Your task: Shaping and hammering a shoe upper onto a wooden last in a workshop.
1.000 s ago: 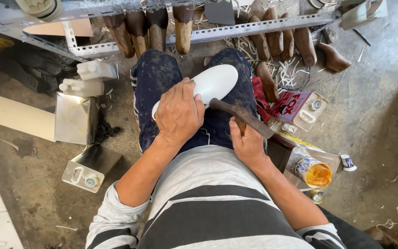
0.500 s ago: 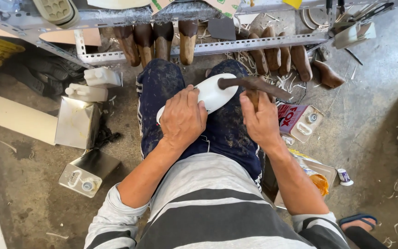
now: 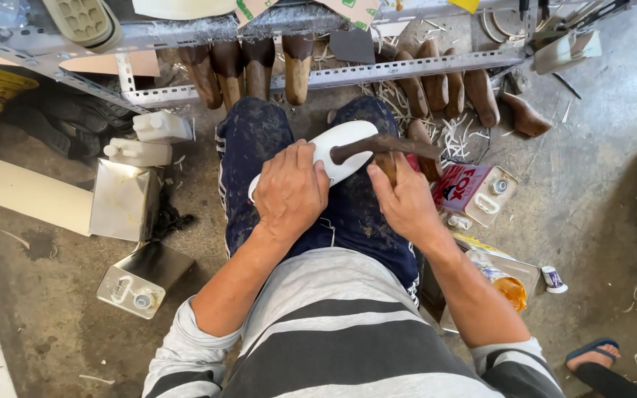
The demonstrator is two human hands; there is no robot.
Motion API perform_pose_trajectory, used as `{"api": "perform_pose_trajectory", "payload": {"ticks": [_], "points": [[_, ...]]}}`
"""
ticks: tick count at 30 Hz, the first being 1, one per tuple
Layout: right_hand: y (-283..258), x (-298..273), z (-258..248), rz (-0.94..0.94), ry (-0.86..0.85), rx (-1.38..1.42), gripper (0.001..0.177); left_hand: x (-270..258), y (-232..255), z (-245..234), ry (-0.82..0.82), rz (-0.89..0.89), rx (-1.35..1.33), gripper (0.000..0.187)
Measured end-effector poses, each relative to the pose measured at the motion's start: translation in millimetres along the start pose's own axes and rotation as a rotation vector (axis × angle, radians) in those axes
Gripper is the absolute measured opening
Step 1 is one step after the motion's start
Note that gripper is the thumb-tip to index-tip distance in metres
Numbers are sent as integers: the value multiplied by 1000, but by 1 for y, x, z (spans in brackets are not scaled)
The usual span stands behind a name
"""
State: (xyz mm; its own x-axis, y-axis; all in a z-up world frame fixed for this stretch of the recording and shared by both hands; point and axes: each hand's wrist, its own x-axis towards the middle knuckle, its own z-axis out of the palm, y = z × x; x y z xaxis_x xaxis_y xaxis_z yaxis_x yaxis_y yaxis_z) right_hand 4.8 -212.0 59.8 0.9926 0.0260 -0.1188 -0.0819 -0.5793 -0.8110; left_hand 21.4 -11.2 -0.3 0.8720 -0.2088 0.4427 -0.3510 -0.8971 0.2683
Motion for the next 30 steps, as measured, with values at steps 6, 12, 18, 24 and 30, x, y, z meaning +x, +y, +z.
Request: {"api": "perform_pose_trajectory", "payload": {"ticks": [6, 12, 18, 24, 30], "points": [[37, -41, 38, -47, 224, -64, 27, 5, -3, -4, -70, -11, 6, 27], [66, -65, 63, -203, 349, -96, 22, 10, -6, -6, -91, -14, 9, 24], [42, -51, 20, -53, 220, 50, 25, 11, -4, -13, -96, -17, -5, 24], [52, -22, 31, -211, 246, -176, 33, 12, 1, -10, -67, 2, 10, 25], [46, -15, 14, -190, 278, 61, 18, 4, -2, 1, -46, 1, 25, 27]]}}
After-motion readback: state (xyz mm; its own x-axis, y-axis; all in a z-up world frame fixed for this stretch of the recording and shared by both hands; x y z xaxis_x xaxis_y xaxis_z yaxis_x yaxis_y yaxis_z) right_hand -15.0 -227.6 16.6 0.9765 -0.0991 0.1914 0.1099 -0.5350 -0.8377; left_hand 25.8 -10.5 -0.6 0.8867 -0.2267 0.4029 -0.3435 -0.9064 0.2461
